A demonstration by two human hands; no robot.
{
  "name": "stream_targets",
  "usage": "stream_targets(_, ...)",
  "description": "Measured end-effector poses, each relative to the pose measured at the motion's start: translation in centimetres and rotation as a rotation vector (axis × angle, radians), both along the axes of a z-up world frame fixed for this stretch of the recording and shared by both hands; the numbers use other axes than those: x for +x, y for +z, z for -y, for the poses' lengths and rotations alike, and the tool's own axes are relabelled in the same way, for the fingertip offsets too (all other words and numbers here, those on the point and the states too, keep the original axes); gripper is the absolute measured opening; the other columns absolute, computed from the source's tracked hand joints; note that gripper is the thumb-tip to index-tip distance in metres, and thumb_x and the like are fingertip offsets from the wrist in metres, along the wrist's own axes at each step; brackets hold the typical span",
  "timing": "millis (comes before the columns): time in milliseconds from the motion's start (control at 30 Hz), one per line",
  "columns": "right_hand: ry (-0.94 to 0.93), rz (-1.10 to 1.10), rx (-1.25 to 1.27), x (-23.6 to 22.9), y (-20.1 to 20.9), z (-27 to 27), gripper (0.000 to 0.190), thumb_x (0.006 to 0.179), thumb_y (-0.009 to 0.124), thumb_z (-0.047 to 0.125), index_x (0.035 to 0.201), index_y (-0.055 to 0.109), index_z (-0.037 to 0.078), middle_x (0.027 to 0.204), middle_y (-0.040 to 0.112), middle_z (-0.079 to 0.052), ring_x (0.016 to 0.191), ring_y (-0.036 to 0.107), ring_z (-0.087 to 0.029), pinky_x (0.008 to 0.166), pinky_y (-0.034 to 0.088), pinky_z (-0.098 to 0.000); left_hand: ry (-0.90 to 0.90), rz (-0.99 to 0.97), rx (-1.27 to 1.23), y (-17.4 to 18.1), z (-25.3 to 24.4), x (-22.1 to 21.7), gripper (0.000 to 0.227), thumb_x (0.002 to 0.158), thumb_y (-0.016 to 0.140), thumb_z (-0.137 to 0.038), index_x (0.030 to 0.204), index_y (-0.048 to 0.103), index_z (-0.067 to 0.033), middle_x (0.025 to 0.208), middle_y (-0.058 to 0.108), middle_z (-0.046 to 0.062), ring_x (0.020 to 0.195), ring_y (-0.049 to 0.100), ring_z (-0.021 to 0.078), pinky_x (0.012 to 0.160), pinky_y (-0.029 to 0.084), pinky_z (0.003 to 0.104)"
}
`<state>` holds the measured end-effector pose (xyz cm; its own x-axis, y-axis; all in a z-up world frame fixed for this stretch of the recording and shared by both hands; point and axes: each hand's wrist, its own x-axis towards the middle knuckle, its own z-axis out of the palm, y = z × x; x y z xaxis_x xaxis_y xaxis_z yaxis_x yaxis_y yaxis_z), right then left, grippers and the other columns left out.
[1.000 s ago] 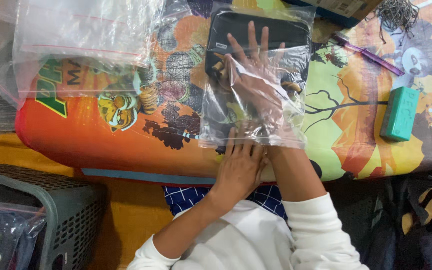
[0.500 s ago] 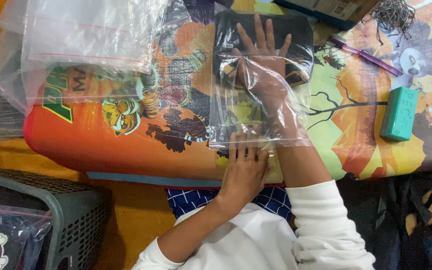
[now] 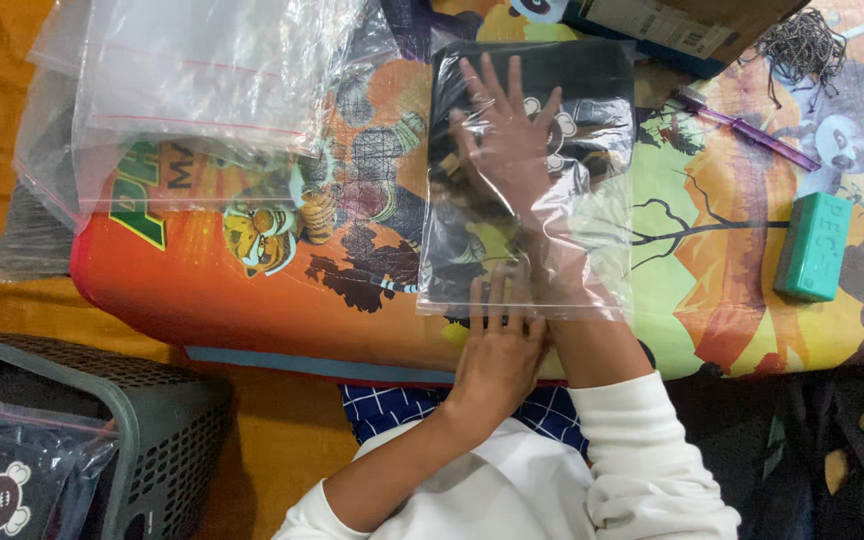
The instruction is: The person places a black bag into a clear plastic sleeve and seals the sleeve shut.
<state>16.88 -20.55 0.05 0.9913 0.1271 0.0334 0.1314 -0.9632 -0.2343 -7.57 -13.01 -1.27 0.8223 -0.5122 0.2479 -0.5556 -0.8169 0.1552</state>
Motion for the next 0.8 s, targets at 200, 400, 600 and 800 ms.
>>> stream_targets(200,0.111,0.500,-0.018,1.3,-3.3,0.4,0.046,0.112,0.041,0.061,0.141,0.067,0.037,0.158,0.049,-0.011,0.153,0.013,-0.039,0.098,-0.007,-0.0915,-0.005,-0.014,0.019,-0.9,0.2,0.0,0.046,0.099,0.056,-0.031,0.132,0.057,0.0009,0.156,0.038,0.038,0.147,0.032,0.0591,0.121,0.020,0.072)
stream_targets(400,-0.001,0.028,-0.084,1.4,2.5,-1.5,0.066,0.100,0.019,0.072,0.159,0.032,0.044,0.158,0.039,-0.022,0.150,0.022,-0.046,0.104,-0.009,-0.0857,0.018,0.011,0.011,-0.3,0.2,0.0,0.047,0.102,0.054,-0.029,0.137,0.054,0.0028,0.161,0.034,0.033,0.148,0.031,0.0580,0.121,0.023,0.070)
stream_targets(600,0.054,0.297,0.013,1.8,0.6,-0.7,0.057,0.109,0.033,0.065,0.160,0.039,0.040,0.140,0.045,-0.033,0.140,0.034,-0.049,0.104,-0.016,-0.0791,0.007,0.005,-0.004,-0.2,0.2,0.0,0.030,0.105,0.055,-0.031,0.115,0.058,-0.0027,0.156,0.040,0.035,0.147,0.034,0.0584,0.120,0.024,0.072)
stream_targets(800,-0.065,0.160,-0.005,1.6,2.2,-1.9,0.060,0.106,0.022,0.070,0.157,0.040,0.044,0.156,0.037,-0.033,0.149,0.026,-0.042,0.106,-0.024,-0.0737,0.000,-0.021,-0.040,-0.3,0.2,0.0,0.023,0.103,0.055,-0.024,0.112,0.057,-0.0033,0.157,0.039,0.036,0.146,0.033,0.0603,0.120,0.023,0.073)
